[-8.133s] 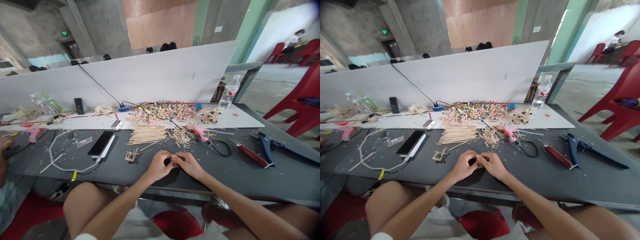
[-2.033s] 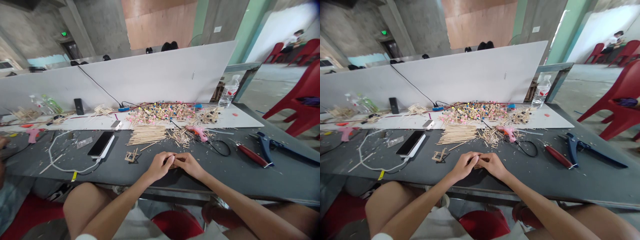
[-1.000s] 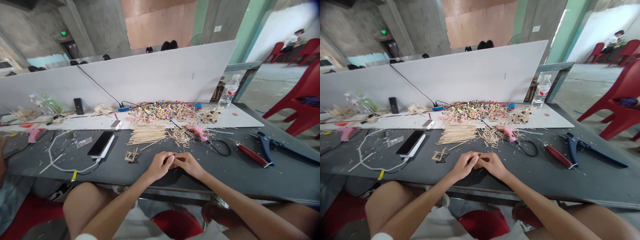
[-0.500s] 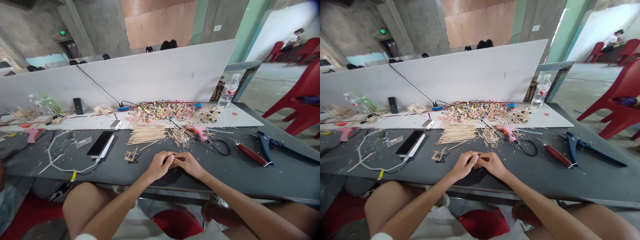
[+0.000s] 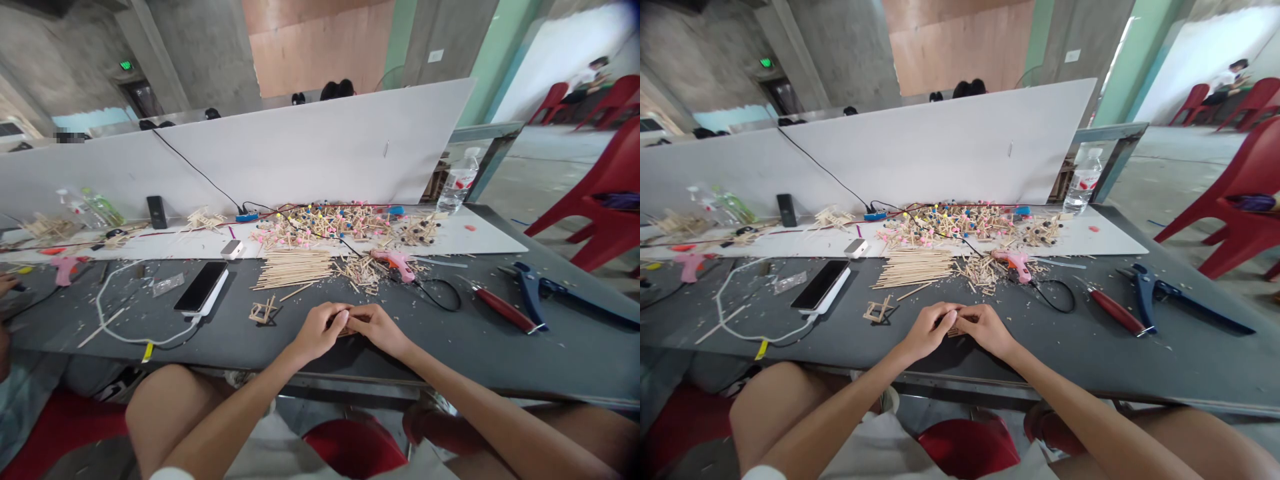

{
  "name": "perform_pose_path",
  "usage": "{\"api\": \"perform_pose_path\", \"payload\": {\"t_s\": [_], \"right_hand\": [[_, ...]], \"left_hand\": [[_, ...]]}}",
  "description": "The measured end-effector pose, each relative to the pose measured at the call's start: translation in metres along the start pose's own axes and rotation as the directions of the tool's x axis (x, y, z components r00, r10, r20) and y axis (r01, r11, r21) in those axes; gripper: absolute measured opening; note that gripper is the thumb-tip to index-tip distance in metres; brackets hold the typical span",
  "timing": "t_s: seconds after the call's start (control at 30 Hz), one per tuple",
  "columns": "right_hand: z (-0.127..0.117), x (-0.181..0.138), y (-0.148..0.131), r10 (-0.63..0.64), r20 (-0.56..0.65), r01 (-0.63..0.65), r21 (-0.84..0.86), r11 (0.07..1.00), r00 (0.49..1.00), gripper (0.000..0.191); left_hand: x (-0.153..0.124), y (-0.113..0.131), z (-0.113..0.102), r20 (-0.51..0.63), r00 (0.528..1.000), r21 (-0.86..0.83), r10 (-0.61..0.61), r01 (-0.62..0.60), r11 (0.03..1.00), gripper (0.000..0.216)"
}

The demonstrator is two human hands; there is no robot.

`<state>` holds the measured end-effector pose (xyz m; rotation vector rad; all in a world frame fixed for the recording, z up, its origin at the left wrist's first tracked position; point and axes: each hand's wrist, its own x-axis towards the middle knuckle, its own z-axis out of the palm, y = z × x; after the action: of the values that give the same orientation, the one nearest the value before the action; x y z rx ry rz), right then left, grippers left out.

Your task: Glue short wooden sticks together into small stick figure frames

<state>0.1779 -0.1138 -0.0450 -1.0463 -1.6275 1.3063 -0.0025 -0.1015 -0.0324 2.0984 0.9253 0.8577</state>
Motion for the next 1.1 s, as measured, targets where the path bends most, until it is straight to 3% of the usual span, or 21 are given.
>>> {"api": "perform_pose_path", "payload": {"t_s": [0.53, 0.77, 1.1], "right_hand": [[0.0005, 0.0003, 0.0008, 0.01, 0.004, -0.01, 0.003, 1.0, 1.0, 0.041], [-0.0009, 0.0007, 0.0036, -0.025, -0.016, 0.023, -0.098, 0.995, 1.0, 0.045], [-0.001, 0.0011, 0.0052, -0.031, -0.02, 0.029, -0.115, 0.993, 0.999, 0.043]], "left_hand": [[0.0002, -0.0004, 0.0007, -0.007, 1.0, 0.013, -0.006, 0.006, 1.0, 0.041], [-0.0001, -0.0013, 0.0008, -0.007, 1.0, 0.011, -0.005, 0.005, 1.0, 0.041], [-0.0001, -0.0003, 0.0003, -0.006, 1.0, 0.007, -0.004, 0.004, 1.0, 0.041]]}}
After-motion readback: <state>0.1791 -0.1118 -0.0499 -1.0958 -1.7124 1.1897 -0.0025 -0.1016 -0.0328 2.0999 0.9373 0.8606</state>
